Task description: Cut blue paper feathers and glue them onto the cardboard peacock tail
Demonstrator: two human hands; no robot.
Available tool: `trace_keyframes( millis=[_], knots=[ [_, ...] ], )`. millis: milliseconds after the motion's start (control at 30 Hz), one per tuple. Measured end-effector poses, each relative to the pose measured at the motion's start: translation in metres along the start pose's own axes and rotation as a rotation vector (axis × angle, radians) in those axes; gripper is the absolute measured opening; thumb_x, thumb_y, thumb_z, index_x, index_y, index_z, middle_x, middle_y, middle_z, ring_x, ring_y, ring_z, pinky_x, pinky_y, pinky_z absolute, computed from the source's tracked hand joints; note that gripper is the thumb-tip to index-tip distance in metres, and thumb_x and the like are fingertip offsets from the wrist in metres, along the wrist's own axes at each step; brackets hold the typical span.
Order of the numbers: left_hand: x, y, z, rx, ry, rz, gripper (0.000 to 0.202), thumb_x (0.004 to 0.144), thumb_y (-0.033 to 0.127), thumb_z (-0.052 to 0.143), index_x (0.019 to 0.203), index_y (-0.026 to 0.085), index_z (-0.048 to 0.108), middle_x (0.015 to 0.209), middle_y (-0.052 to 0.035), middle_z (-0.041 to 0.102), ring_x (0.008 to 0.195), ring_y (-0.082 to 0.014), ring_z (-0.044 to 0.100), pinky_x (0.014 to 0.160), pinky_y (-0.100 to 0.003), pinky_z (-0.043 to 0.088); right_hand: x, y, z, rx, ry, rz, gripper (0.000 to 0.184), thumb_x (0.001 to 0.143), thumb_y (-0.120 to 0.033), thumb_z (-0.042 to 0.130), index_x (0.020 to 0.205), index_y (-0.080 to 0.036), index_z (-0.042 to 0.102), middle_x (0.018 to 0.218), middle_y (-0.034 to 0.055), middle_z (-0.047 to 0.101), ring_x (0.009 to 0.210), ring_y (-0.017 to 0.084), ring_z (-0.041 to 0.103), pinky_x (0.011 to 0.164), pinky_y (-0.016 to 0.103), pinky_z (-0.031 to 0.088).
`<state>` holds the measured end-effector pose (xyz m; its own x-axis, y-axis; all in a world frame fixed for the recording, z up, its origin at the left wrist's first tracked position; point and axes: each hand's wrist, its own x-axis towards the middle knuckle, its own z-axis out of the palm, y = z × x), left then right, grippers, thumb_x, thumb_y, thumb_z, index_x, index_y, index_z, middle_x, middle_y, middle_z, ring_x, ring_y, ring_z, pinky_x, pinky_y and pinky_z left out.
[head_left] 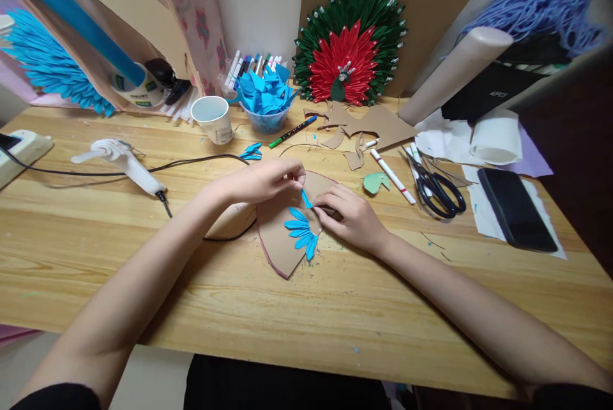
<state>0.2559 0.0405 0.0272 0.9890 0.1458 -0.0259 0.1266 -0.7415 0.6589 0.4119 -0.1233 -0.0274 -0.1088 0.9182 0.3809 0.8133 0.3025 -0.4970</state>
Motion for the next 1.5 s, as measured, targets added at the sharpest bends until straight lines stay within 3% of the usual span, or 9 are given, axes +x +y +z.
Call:
trace_keyframes(
  millis=[133,267,400,533,633,733,967,1233,1500],
  knots=[
    [-0.004,0.000,-0.015,-0.229,0.144,0.039,0.015,0.086,0.030,0.050,0.084,0.015,0.055,0.083,-0.0027,0.058,0.076,-0.0124,0.052,0.070,-0.025,0.042,0.001,0.000,0.000,0.021,-0.002,0.013,0.011,0.086,-0.017,0.050,0.087,-0.018,0.061,0.082,0.0058,0.062,0.081,0.018,0.054,0.077,0.032,0.044],
    [-0.004,-0.008,-0.027,-0.528,0.543,0.012,0.025,0.081,0.041,0.057,0.083,0.016,0.054,0.082,-0.0022,0.057,0.071,-0.0107,0.053,0.067,-0.023,0.044,0.002,-0.002,-0.002,0.047,0.012,0.027,0.012,0.088,-0.017,0.047,0.085,-0.017,0.059,0.078,0.0055,0.061,0.077,0.018,0.054,0.076,0.033,0.044],
    [-0.002,-0.016,-0.043,-0.442,0.877,-0.171,0.027,0.078,0.043,0.060,0.080,0.016,0.054,0.076,-0.0014,0.058,0.069,-0.0107,0.053,0.066,-0.023,0.045,0.002,-0.004,-0.005,0.107,0.031,0.093,0.017,0.091,-0.018,0.043,0.083,-0.018,0.058,0.079,0.0055,0.062,0.077,0.018,0.055,0.075,0.033,0.044],
    [0.003,-0.012,-0.070,-0.301,1.000,-0.205,0.024,0.078,0.039,0.059,0.081,0.015,0.056,0.078,-0.0025,0.060,0.073,-0.0124,0.056,0.071,-0.025,0.046,0.002,-0.001,-0.003,0.205,0.070,0.222,0.020,0.093,-0.022,0.038,0.082,-0.019,0.055,0.079,0.0044,0.061,0.076,0.018,0.057,0.071,0.032,0.044],
    [0.011,-0.010,-0.092,-0.140,1.014,-0.217,0.023,0.080,0.038,0.056,0.083,0.015,0.058,0.083,-0.0043,0.063,0.077,-0.0147,0.058,0.070,-0.026,0.047,0.004,0.000,-0.002,0.259,0.066,0.262,0.022,0.094,-0.026,0.037,0.081,-0.020,0.054,0.080,0.0040,0.061,0.078,0.019,0.057,0.071,0.033,0.045],
    [0.023,-0.016,-0.105,0.199,0.960,-0.391,0.019,0.081,0.034,0.054,0.084,0.016,0.060,0.090,-0.0068,0.063,0.083,-0.0169,0.059,0.075,-0.028,0.047,0.004,-0.001,-0.002,0.272,0.059,0.271,0.022,0.094,-0.027,0.037,0.081,-0.020,0.054,0.080,0.0041,0.061,0.078,0.019,0.057,0.072,0.034,0.045],
    [0.044,-0.041,-0.096,0.443,0.867,-0.648,0.017,0.079,0.025,0.052,0.079,0.015,0.066,0.093,-0.0133,0.063,0.092,-0.0256,0.058,0.079,-0.034,0.044,0.004,-0.003,-0.004,0.268,0.064,0.247,0.024,0.093,-0.027,0.037,0.077,-0.020,0.052,0.078,0.0042,0.060,0.077,0.020,0.056,0.071,0.034,0.045],
    [0.040,-0.037,-0.092,0.651,0.907,-0.707,0.027,0.085,0.026,0.041,0.095,0.015,0.064,0.105,-0.0161,0.058,0.104,-0.0294,0.051,0.085,-0.038,0.041,0.004,-0.002,-0.002,0.260,0.078,0.211,0.023,0.093,-0.024,0.037,0.077,-0.020,0.053,0.079,0.0049,0.060,0.077,0.020,0.056,0.071,0.034,0.045],
    [0.042,-0.035,-0.095,0.718,0.707,-0.655,0.017,0.078,0.023,0.054,0.080,0.018,0.070,0.094,-0.0126,0.061,0.097,-0.0290,0.053,0.080,-0.037,0.042,0.004,0.000,-0.003,0.248,0.073,0.211,0.023,0.093,-0.025,0.038,0.076,-0.019,0.053,0.079,0.0047,0.060,0.077,0.019,0.057,0.071,0.034,0.045]
  ],
)
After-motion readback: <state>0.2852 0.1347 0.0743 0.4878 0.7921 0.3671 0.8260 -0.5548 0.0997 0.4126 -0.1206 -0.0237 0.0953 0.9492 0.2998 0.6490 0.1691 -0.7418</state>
